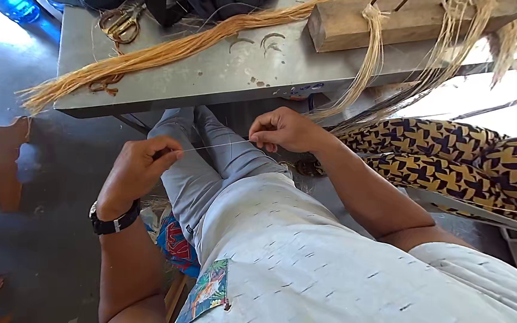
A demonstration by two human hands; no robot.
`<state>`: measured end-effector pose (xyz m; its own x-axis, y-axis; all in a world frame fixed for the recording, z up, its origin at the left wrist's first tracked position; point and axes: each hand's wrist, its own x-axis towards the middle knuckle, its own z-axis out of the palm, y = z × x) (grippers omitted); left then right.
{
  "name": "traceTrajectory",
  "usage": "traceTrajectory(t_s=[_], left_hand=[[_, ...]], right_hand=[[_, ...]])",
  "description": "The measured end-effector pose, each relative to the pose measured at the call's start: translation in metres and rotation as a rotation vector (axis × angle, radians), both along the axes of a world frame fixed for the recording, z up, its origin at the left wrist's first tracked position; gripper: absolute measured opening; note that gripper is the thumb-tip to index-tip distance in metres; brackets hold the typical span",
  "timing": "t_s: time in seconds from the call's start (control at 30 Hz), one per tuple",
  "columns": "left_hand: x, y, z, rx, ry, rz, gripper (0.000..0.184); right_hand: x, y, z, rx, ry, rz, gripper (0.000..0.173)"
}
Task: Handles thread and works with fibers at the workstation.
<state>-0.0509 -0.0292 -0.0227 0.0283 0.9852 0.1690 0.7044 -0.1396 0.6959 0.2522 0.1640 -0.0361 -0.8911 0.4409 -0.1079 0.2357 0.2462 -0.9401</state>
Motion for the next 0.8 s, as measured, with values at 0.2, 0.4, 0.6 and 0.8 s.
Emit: traceTrajectory(t_s=[0.2,0.4,0.6,0.8], left_hand=[[-0.007,-0.001,-0.002,0.015,0.084,0.083,0.017],[-0.015,-0.002,-0.003,0.014,0.172,0.185,0.019],[-0.008,0.007,-0.005,-0.034,0.273,0.155,0.027],[0.05,0.037,-0.012,0.042,0.305,-0.012,0.051]], right_hand=[[0.018,0.006,-0.013,-0.26,-0.086,-0.043,0.013],[0.021,0.01,-0.014,-0.237,-0.217,0.026,0.016],[0.021,0.01,-0.021,-0.404,-0.157,-0.004,0.018],[0.012,0.006,-0.025,-0.525,-0.064,0.005,0.021]])
